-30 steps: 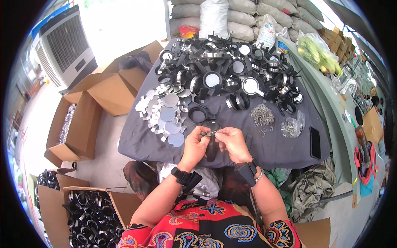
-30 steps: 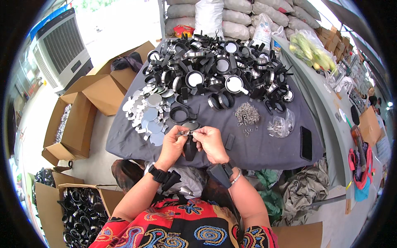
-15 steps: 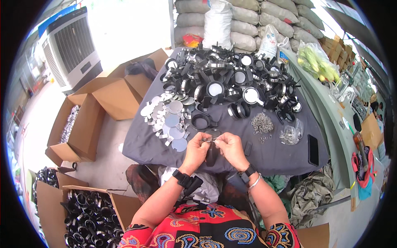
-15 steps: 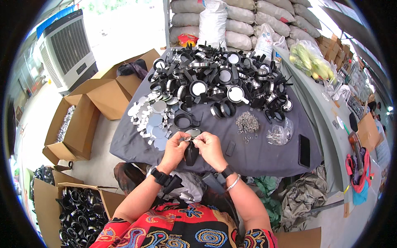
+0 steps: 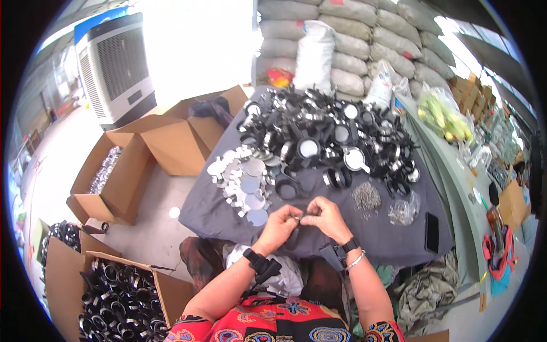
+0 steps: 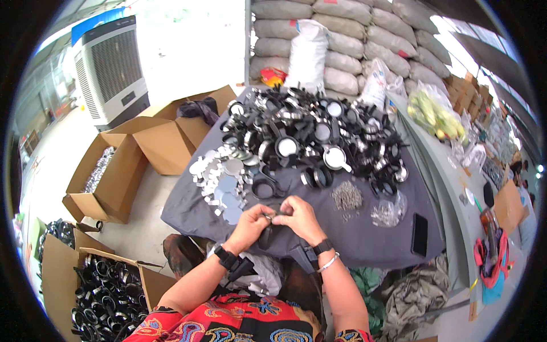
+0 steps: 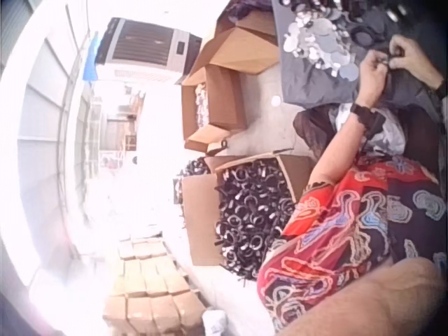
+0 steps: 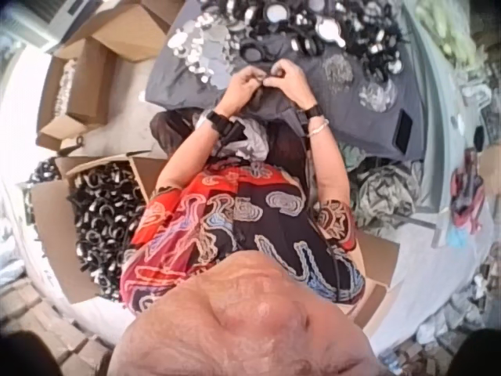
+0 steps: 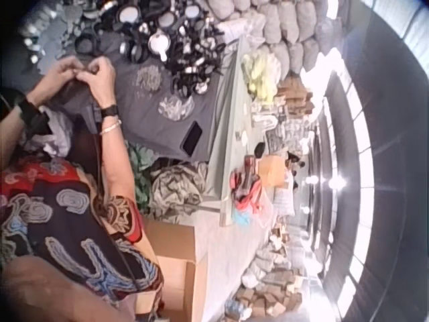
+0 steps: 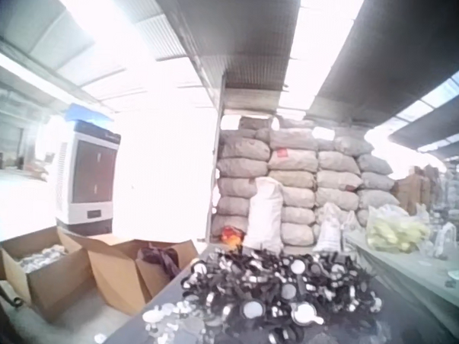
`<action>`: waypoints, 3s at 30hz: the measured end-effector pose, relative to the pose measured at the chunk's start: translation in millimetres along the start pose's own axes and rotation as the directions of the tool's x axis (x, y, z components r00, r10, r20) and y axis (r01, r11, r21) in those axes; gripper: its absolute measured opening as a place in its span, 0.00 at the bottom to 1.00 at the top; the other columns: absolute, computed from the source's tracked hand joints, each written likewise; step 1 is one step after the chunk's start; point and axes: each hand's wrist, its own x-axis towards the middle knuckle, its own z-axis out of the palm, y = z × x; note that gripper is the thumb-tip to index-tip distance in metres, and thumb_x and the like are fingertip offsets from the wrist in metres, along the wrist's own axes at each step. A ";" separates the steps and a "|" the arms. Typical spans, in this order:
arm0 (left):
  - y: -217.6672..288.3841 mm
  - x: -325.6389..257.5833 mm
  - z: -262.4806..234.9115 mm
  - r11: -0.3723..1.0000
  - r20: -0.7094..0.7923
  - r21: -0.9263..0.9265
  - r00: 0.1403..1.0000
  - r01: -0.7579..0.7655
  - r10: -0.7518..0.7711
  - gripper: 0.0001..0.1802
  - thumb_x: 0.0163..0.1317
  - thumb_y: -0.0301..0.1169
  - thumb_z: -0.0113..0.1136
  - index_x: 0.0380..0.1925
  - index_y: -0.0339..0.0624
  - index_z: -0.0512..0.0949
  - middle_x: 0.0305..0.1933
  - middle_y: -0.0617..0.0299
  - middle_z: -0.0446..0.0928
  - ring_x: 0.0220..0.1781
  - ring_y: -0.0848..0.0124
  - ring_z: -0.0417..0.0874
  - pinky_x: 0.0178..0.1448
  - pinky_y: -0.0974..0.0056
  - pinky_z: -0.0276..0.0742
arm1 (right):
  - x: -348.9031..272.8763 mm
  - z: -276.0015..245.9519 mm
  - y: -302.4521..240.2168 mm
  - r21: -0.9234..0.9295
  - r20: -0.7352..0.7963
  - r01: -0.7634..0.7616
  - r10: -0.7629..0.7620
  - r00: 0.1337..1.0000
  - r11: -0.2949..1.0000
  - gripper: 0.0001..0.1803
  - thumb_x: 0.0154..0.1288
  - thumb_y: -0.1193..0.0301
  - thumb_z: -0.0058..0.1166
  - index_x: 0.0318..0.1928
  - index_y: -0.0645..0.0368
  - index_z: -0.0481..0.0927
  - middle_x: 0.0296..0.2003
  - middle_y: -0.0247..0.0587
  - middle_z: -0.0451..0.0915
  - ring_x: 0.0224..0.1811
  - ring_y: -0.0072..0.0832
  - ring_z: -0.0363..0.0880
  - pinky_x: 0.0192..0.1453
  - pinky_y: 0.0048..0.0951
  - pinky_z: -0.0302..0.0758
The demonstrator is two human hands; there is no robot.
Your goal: Manually assembling metal and plastic components into circular clamps.
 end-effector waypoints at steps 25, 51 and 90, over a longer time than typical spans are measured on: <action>30.6 -6.7 0.0 0.934 -0.135 -0.219 0.939 0.282 -0.315 0.03 0.58 0.22 0.58 0.28 0.39 0.73 0.25 0.63 0.73 0.14 0.74 0.71 0.16 0.70 0.65 | -54.7 -75.1 19.5 -0.596 -0.087 -0.192 0.176 0.981 0.779 0.19 0.44 0.69 0.70 0.33 0.67 0.76 0.32 0.52 0.76 0.37 0.46 0.78 0.42 0.39 0.74; 15.8 -16.4 -12.0 0.871 0.045 0.434 0.971 -0.231 0.235 0.14 0.52 0.30 0.63 0.37 0.35 0.75 0.23 0.58 0.75 0.24 0.74 0.74 0.28 0.65 0.68 | -14.5 -2.2 -30.9 -0.348 0.161 0.374 -0.338 0.927 0.859 0.11 0.54 0.73 0.62 0.35 0.60 0.73 0.31 0.43 0.78 0.36 0.43 0.79 0.39 0.39 0.75; 96.2 35.7 -129.7 0.854 -0.269 0.519 0.941 -0.036 0.203 0.16 0.60 0.27 0.58 0.47 0.30 0.78 0.42 0.56 0.82 0.44 0.72 0.80 0.52 0.67 0.75 | -72.5 -13.1 41.8 0.110 -0.485 0.017 0.039 0.874 0.994 0.07 0.56 0.78 0.60 0.31 0.62 0.73 0.21 0.33 0.74 0.23 0.18 0.70 0.29 0.24 0.70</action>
